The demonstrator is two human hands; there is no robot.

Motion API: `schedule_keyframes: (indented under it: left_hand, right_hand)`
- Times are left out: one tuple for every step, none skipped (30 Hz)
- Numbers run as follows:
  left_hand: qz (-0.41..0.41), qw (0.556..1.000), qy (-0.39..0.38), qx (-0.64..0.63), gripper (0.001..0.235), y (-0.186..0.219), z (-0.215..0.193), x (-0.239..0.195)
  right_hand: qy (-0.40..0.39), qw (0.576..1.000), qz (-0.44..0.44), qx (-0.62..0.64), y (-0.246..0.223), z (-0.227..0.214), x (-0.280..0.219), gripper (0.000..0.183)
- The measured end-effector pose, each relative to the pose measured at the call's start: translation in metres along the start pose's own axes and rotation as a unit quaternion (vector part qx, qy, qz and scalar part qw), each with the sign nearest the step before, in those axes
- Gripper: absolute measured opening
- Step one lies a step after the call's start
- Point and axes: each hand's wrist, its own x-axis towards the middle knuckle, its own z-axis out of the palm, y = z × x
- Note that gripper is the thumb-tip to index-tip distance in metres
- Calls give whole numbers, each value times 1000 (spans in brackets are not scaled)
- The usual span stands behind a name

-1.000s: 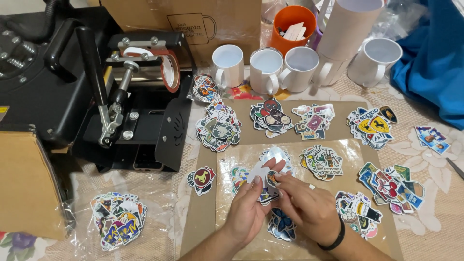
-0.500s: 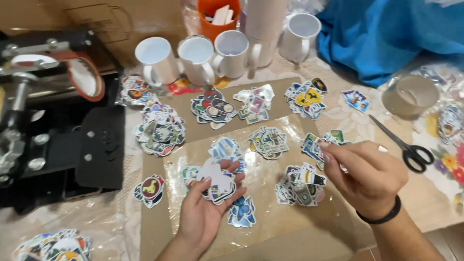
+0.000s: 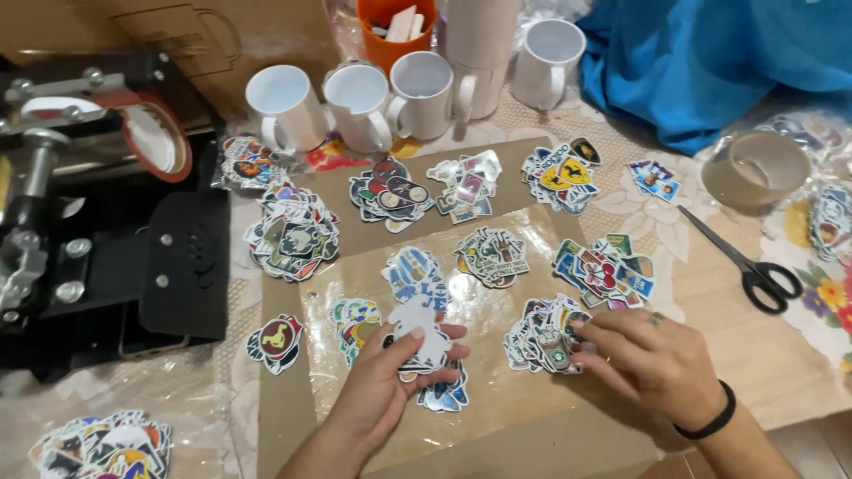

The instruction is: The person is sorting through a large variety of stickers, examining them individually and organizing them into different groups on the table or placing them into a plastic bag.

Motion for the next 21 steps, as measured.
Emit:
schedule_keyframes:
  left_hand:
    - [1, 1000, 3, -3, 37, 0, 0, -1]
    - [-7, 999, -6, 31, 38, 0, 0, -2]
    - [-17, 998, -17, 66, 39, 1, 0, -2]
    - [-17, 998, -16, 65, 39, -1, 0, -1]
    - [-9, 996, -29, 84, 36, -2, -1, -1]
    - [-1, 994, -43, 104, 32, -2, -2, -2]
    - [3, 994, -38, 102, 32, -3, -2, -1]
    - [4, 993, -19, 119, 36, -3, -2, -1]
    - [9, 991, 2, 136, 41, -1, -1, 0]
    - [16, 991, 8, 132, 41, 2, 0, -2]
    - [24, 989, 4, 145, 43, 5, 1, -3]
    - [33, 987, 1, 157, 46, 7, 2, -4]
    - [37, 987, 5, 155, 46, 6, -2, -2]
    - [52, 989, 0, 141, 43, 4, -7, 2]
    - [65, 990, -6, 127, 40, 1, -11, 5]
    - [67, 990, -2, 123, 40, 0, -12, 5]
    - [71, 992, -4, 106, 40, 1, -13, 6]
    - [74, 993, -5, 88, 41, 2, -13, 7]
    - [84, 993, 2, 83, 41, 5, -11, 4]
    - [81, 993, -12, 87, 28, 9, -9, 1]
    - [76, 993, -24, 92, 17, 12, -8, -4]
  right_hand:
    - [-1, 1000, -3, 3, -4, 1, 15, 33]
    - [21, 997, 37, 68, -8, 2, 30, 23]
    - [43, 987, 78, 131, -13, 3, 44, 15]
    - [42, 987, 77, 132, -22, 2, 62, 15]
    - [-2, 965, 120, 232, -29, 3, 83, 21]
    - [-48, 930, 161, 327, -38, 4, 103, 28]
    - [-50, 929, 156, 331, -40, 12, 113, 28]
    - [-138, 909, 182, 348, -42, 21, 124, 35]
    - [-224, 883, 202, 360, -43, 29, 137, 44]
    - [-225, 883, 192, 363, -45, 34, 144, 44]
    - [-249, 858, 218, 393, -47, 40, 151, 32]
    - [-273, 831, 243, 420, -49, 45, 157, 20]
    - [-274, 831, 236, 422, -49, 48, 163, 20]
    - [-281, 821, 252, 429, -49, 51, 169, 16]
    - [-289, 809, 271, 434, -48, 53, 172, 12]
    - [-293, 809, 266, 434, -43, 55, 179, 12]
    - [-273, 786, 298, 468, -38, 57, 186, 12]
    - [-253, 760, 330, 500, -34, 59, 194, 12]
    - [-257, 762, 318, 502, -35, 60, 206, 12]
    - [-180, 798, 284, 501, -38, 60, 218, 11]
    - [-102, 824, 251, 498, -41, 60, 229, 11]
